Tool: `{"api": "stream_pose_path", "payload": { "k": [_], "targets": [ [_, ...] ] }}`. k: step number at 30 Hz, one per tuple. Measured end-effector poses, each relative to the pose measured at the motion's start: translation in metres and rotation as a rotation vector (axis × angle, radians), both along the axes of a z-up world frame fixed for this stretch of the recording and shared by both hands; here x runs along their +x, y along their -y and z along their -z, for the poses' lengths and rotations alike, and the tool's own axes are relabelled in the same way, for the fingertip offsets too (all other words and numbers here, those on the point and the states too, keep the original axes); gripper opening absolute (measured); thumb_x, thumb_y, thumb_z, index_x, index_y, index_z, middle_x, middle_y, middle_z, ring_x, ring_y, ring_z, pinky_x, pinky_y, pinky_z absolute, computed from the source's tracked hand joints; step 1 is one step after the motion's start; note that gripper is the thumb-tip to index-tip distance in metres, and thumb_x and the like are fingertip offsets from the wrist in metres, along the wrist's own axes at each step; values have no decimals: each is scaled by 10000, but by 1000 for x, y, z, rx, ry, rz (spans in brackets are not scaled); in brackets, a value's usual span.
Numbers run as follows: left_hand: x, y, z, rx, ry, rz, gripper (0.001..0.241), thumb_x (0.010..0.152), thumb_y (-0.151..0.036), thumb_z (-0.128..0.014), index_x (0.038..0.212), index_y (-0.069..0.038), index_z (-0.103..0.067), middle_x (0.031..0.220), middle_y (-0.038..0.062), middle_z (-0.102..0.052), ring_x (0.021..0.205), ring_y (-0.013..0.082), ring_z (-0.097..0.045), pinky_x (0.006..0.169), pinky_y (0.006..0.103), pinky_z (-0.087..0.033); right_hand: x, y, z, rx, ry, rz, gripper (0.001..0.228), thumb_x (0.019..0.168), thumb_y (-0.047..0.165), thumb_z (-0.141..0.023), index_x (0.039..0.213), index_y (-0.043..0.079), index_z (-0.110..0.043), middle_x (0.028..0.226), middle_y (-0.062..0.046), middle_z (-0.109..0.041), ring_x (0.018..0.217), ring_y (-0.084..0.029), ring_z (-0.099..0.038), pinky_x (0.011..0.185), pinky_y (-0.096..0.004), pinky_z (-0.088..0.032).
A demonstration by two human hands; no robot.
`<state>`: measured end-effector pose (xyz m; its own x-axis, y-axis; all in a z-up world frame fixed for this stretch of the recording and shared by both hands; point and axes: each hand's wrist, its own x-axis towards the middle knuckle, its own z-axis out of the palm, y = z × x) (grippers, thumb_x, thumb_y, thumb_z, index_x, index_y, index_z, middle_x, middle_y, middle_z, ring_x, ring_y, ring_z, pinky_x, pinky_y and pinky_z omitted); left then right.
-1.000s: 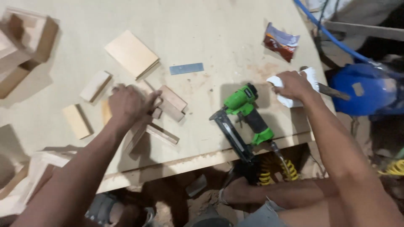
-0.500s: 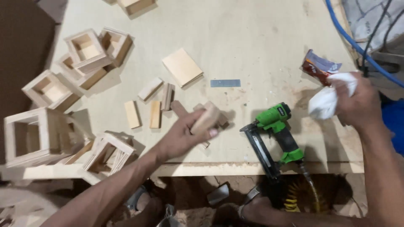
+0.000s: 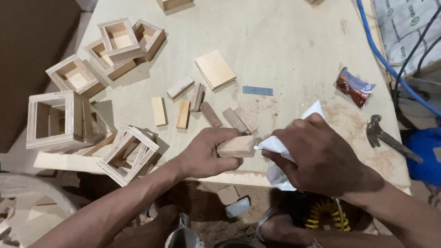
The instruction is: Assembling small wooden frames by applying glue and using a pneumatic nail gun to join wooden blocks.
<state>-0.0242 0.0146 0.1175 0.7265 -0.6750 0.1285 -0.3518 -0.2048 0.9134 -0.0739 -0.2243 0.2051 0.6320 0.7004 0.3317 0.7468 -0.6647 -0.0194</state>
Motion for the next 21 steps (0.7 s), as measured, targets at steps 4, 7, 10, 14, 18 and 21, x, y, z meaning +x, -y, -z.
{"api": "stream_pose_path", "payload": {
  "k": [4,7,10,14,18,21],
  "targets": [
    [-2,0,-7,0,-3,-30,114,738,-245,-659,792,-155,-615,696,-47,-602,655,119,-542,599,287,-413,-2,-5,-1,-56,27,-13,269,978,320,-619,944,54,-589,799,-97,-590,690,-284,-560,673,-419,-409],
    [-1,3,-8,-5,89,16,154,724,-265,-637,767,-137,-562,673,-11,-568,602,153,-509,547,315,-388,-3,-3,0,-51,70,11,280,980,302,-626,926,29,-593,808,-110,-612,688,-301,-570,676,-450,-408],
    [-2,4,-7,-24,137,41,163,711,-254,-642,791,-121,-591,670,3,-575,581,173,-523,525,335,-376,-4,-1,-2,-60,92,28,290,982,301,-632,913,23,-587,777,-113,-609,669,-299,-570,656,-445,-409],
    [-2,5,1,-16,87,141,178,765,-302,-589,872,-160,-593,688,-25,-589,602,131,-548,565,294,-482,1,9,1,-210,-155,172,208,1014,310,-564,904,140,-613,688,-33,-609,554,-220,-571,599,-386,-457],
    [1,1,-32,-59,-381,162,514,871,-430,-297,1166,-208,-655,1506,137,-552,1450,314,-480,1159,611,-303,38,45,12,-461,-431,487,308,1054,189,-471,1310,69,-593,747,-98,-723,414,-159,-710,244,-252,-550],
    [8,-2,1,-363,-489,107,373,909,-271,-377,1039,-118,-692,1174,88,-667,1148,231,-593,1010,355,-423,83,134,74,-198,-576,1150,453,1060,358,-364,1180,65,-687,1220,-309,-650,1087,-544,-619,883,-596,-465]
  ]
}}
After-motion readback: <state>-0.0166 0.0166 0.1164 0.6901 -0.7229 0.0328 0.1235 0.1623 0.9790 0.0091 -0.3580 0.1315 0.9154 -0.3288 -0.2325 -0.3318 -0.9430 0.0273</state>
